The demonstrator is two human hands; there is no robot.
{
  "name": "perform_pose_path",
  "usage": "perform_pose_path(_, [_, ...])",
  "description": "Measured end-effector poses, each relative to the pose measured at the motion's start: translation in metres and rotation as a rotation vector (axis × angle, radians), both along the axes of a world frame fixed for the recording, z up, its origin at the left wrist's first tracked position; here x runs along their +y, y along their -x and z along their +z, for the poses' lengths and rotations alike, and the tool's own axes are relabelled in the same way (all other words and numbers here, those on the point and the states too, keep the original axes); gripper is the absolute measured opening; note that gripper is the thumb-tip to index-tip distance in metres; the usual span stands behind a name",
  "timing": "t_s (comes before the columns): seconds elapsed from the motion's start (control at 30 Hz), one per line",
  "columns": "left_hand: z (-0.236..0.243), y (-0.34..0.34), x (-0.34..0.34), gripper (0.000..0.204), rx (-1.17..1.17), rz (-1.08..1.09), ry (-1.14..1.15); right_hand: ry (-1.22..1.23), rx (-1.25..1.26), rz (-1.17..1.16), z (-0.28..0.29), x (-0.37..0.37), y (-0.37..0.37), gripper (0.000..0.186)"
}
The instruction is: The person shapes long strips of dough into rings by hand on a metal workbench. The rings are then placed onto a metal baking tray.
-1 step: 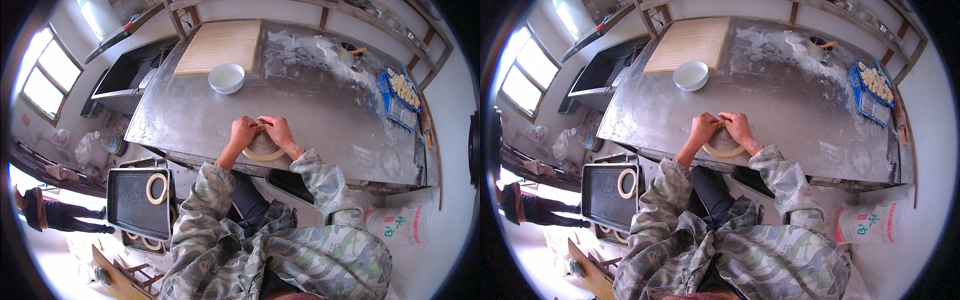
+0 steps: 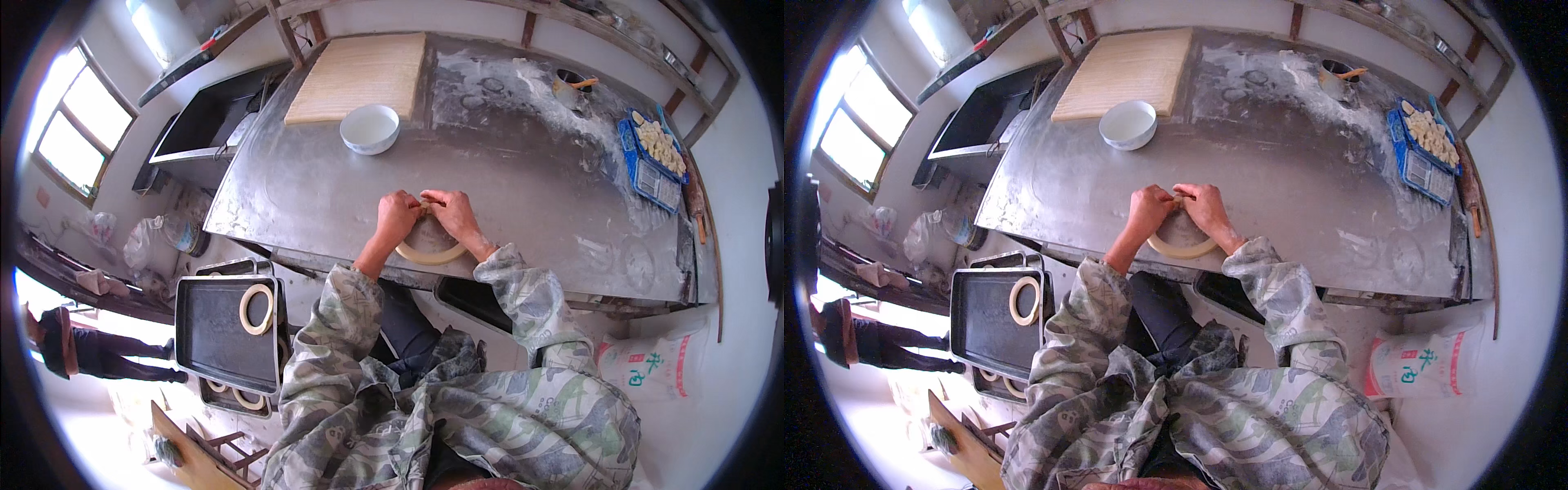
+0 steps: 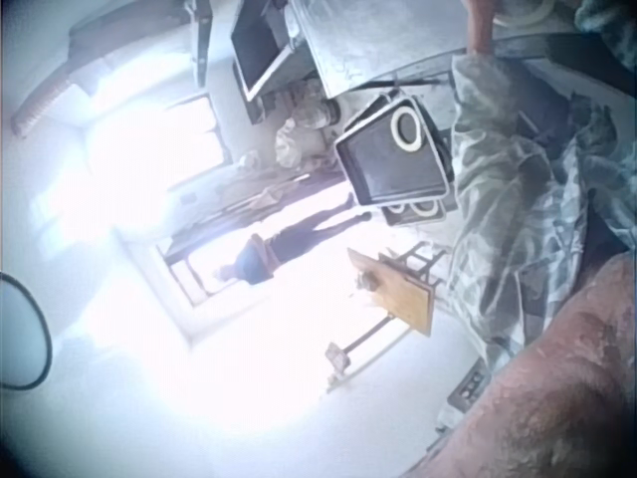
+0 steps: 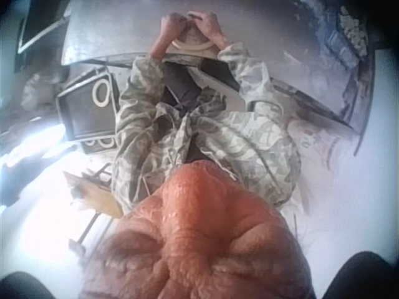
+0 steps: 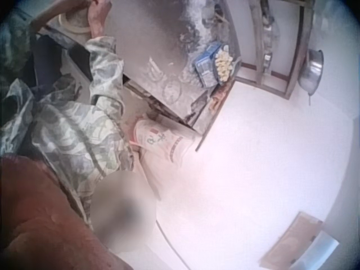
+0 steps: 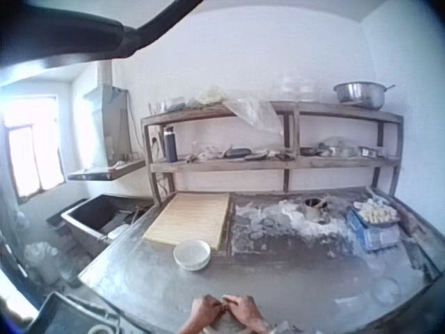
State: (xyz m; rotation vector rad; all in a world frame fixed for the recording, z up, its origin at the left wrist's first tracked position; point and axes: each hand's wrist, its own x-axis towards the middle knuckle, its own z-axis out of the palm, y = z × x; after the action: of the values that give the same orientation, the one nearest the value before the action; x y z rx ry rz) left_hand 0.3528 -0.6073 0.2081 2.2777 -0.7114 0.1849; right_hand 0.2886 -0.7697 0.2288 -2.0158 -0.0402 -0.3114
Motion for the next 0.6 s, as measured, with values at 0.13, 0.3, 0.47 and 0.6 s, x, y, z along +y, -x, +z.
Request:
perform_pose_path(0.13, [0.015, 0.009, -0.005, 0.016, 0.149, 0.031, -0.014, 0.014, -0.023, 0.021, -0.003, -0.006, 0.000, 0.032])
perform_pose_path(0.3, [0.012, 0.015, -0.007, 0.019, -0.049, 0.035, 0.077, 0.030, -0.084, 0.028, -0.012, -0.006, 0.000, 0.040])
perform_pose_path(0.47, [0.016, 0.008, -0.015, 0.016, -0.019, -0.074, -0.124, 0.245, -0.173, 0.008, -0.024, -0.019, 0.006, 0.051])
perform_pose_path(0.6, [0.011, 0.008, -0.014, 0.014, -0.038, -0.047, -0.185, 0.357, -0.132, 0.042, -0.018, -0.016, 0.015, 0.053])
